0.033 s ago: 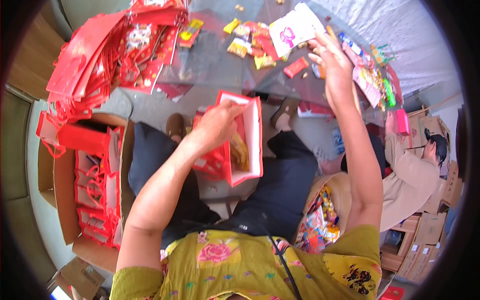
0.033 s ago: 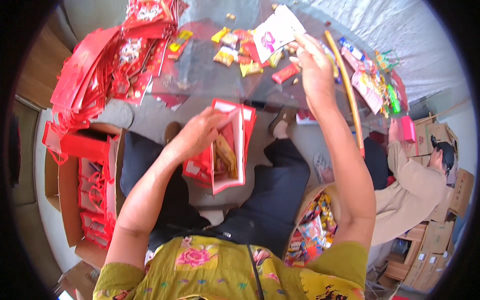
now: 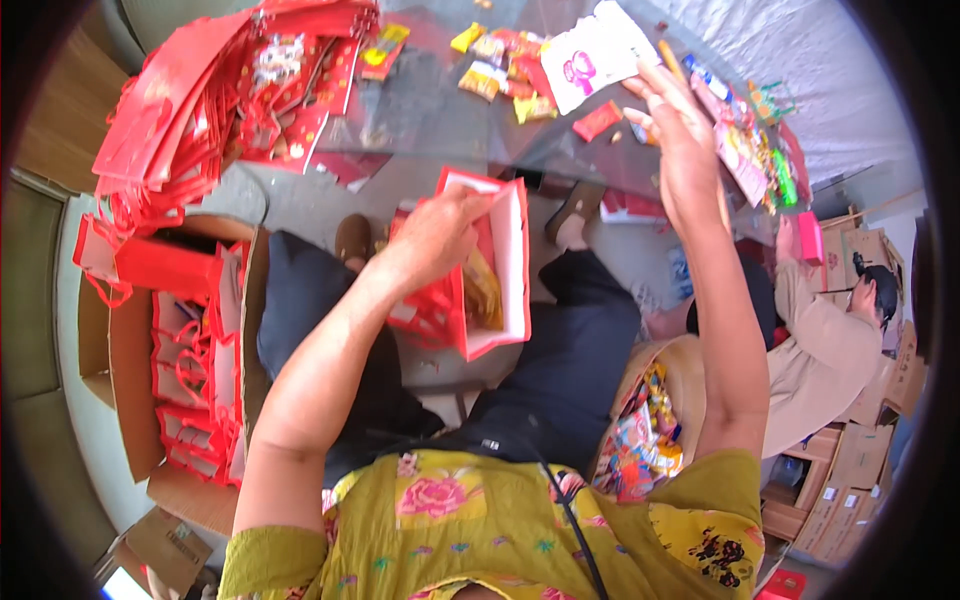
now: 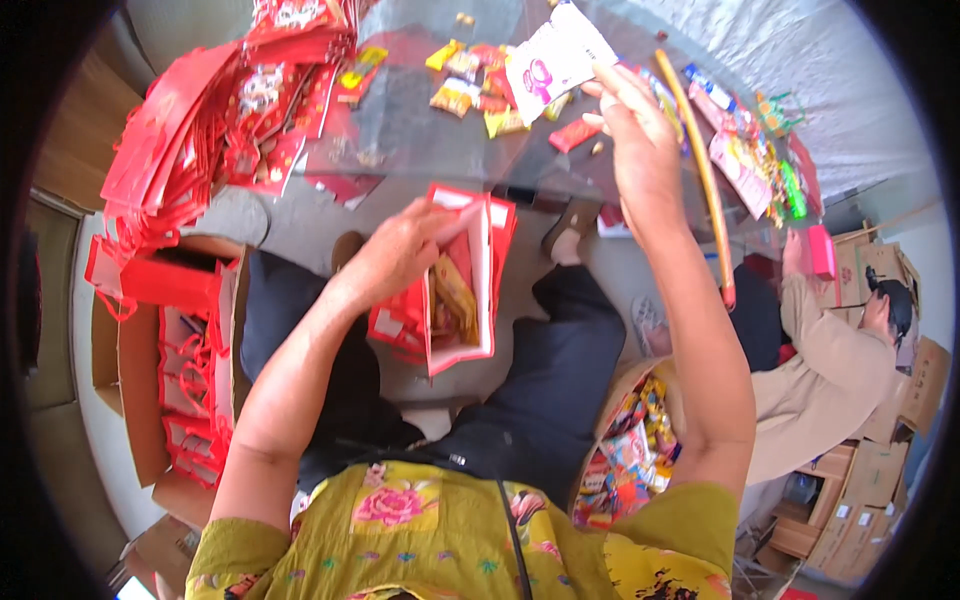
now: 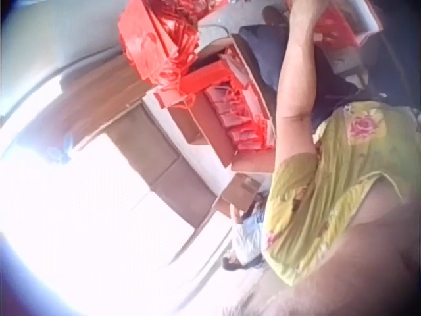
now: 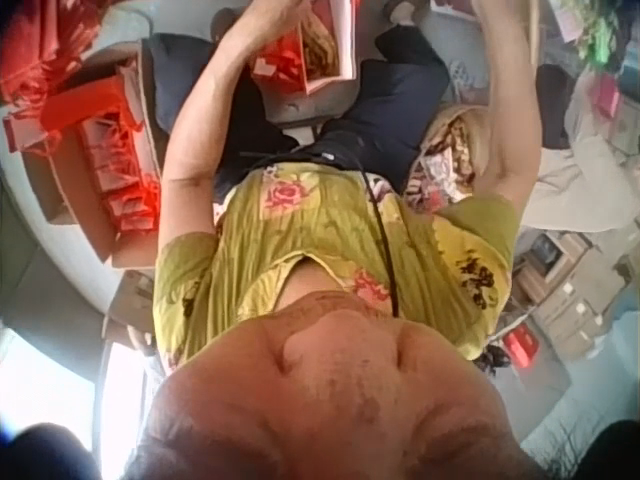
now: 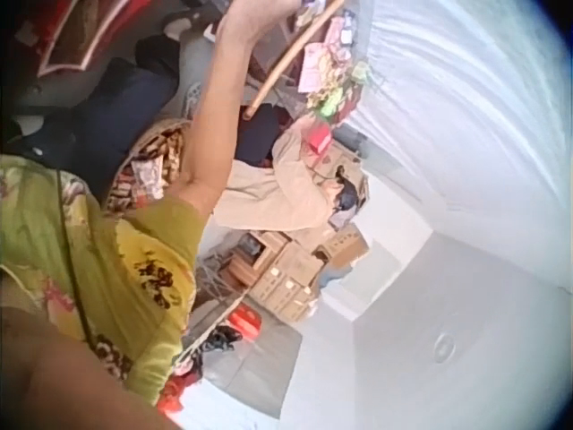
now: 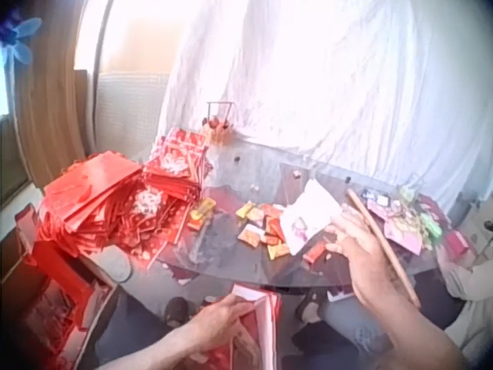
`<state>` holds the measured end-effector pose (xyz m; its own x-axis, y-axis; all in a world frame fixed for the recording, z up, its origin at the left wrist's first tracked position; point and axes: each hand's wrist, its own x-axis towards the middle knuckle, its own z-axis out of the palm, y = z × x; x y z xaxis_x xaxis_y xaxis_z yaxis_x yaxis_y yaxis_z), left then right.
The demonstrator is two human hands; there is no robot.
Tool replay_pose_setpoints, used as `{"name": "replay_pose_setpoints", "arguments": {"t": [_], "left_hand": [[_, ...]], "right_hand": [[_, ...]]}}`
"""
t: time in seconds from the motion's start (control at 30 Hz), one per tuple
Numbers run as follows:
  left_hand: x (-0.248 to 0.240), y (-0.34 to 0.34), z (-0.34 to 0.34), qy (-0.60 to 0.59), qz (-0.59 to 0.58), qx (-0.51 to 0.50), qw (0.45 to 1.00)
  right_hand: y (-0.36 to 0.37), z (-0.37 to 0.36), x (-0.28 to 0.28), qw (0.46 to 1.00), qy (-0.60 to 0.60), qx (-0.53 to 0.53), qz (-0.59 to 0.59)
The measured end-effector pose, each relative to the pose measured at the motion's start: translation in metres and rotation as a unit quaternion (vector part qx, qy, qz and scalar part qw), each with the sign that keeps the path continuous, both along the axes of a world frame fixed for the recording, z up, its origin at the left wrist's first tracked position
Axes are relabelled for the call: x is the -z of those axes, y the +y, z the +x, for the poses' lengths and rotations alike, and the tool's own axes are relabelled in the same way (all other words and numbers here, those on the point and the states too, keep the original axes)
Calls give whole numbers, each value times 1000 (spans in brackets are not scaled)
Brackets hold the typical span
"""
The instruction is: Packing snacks and candies into decorative red gift bags.
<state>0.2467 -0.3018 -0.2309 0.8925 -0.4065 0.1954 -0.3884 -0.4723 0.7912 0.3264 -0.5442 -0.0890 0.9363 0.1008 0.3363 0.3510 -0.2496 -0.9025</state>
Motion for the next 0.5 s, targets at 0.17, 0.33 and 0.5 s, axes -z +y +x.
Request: {"name": "replay_pose_setpoints", "arguments": {"t": [0.17, 0.33, 0.5], "left_hand": [[2, 8, -2, 5, 7, -15, 1000], [-8, 10, -4, -47, 22, 1, 999], [-4, 6, -1, 6, 28, -26, 999]], "right_hand": [[3, -101, 11, 996, 38, -67, -32], [5, -155, 41, 991, 86, -99, -37], [14, -176, 69, 975, 130, -113, -144]]}}
